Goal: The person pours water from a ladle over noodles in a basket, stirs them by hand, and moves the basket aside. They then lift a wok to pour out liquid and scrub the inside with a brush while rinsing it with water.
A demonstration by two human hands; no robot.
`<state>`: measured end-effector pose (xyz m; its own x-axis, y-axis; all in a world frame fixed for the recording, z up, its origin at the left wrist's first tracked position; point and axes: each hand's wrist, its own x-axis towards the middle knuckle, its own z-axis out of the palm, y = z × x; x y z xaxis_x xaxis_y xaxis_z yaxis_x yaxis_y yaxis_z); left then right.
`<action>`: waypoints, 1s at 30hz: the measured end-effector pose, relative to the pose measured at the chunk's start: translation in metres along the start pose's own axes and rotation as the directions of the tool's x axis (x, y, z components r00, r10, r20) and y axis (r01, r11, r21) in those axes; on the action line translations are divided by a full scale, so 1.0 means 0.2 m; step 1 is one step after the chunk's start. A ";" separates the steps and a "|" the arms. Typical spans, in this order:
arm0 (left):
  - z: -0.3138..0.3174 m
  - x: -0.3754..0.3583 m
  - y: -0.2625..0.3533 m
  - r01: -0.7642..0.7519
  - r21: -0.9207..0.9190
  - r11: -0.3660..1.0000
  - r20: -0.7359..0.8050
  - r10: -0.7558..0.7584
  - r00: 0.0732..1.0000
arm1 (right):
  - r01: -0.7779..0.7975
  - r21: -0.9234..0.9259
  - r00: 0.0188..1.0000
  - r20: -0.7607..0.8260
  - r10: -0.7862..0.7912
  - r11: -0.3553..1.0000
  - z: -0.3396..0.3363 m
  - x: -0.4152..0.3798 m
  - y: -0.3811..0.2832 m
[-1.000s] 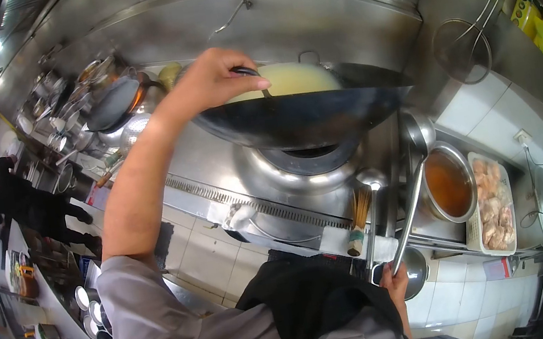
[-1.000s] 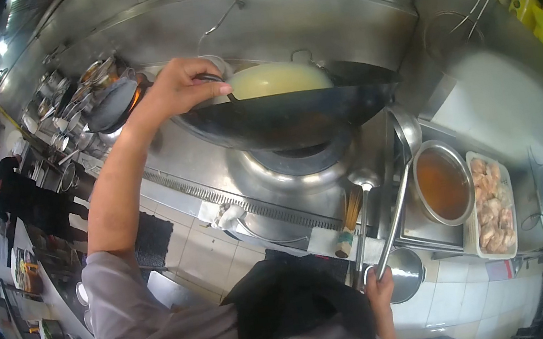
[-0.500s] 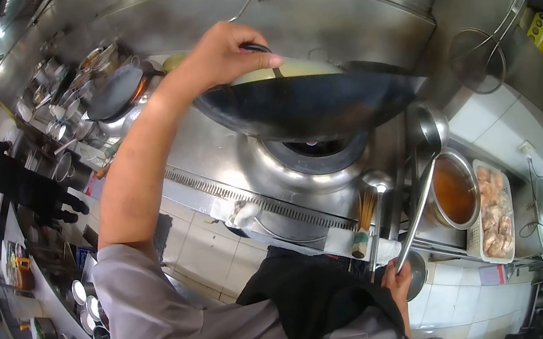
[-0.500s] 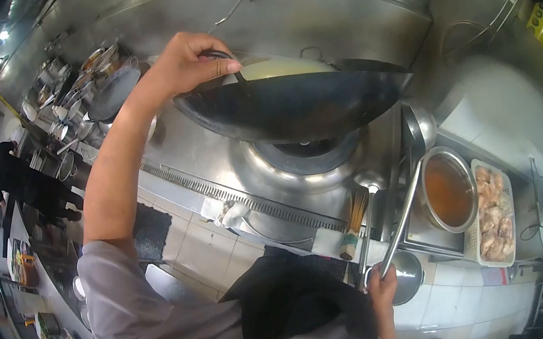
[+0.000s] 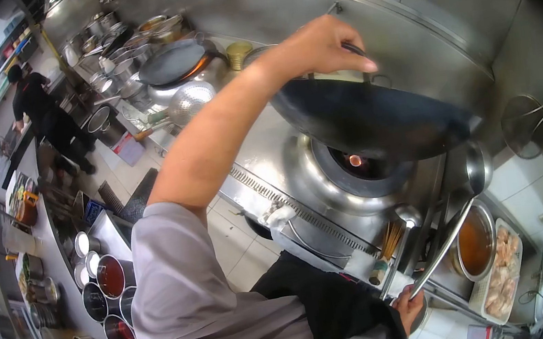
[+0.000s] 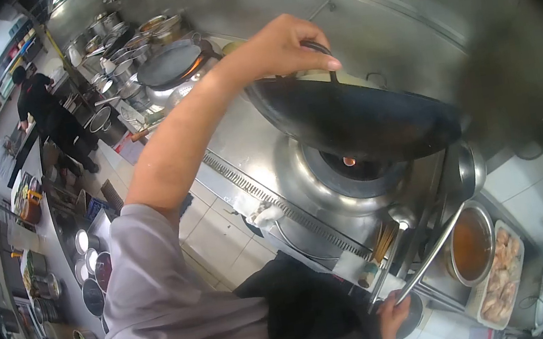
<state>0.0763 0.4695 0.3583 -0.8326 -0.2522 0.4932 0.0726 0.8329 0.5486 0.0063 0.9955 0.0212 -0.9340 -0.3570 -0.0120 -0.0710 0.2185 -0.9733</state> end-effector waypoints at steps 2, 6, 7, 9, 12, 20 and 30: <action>0.01 0.02 -0.05 0.006 -0.048 0.999 -0.017 -0.007 1.000 | -0.002 -0.016 1.000 0.000 0.002 1.000 0.01 0.01 -0.03; -0.03 0.04 -0.07 -0.059 -0.034 0.998 -0.019 0.058 0.998 | -0.016 -0.009 1.000 -0.009 0.016 1.000 0.02 0.02 -0.04; -0.03 0.05 -0.07 -0.042 -0.027 0.999 -0.017 0.042 0.999 | -0.024 -0.039 0.999 -0.023 0.023 0.999 0.03 0.02 -0.06; -0.05 0.08 -0.09 -0.013 -0.013 1.000 -0.009 0.013 1.000 | -0.063 -0.027 0.998 -0.029 0.062 0.998 0.06 0.02 -0.10; -0.03 0.11 -0.13 -0.066 -0.055 0.996 -0.075 0.062 0.995 | -0.049 0.075 0.998 -0.046 0.053 0.996 0.08 0.04 -0.10; -0.05 0.17 -0.11 -0.001 -0.149 0.989 0.011 0.002 1.000 | 0.037 -0.015 0.994 -0.107 -0.038 0.999 -0.02 0.31 -0.25; -0.06 0.27 -0.08 0.089 -0.020 0.996 -0.065 -0.091 0.994 | 0.068 -0.119 0.996 -0.050 -0.074 0.991 -0.10 0.66 -0.66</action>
<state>0.0367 0.4370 0.3850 -0.7982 -0.3581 0.4844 0.0091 0.7968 0.6041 -0.1148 0.9373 0.1523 -0.9424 -0.3267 0.0718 -0.1756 0.3006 -0.9375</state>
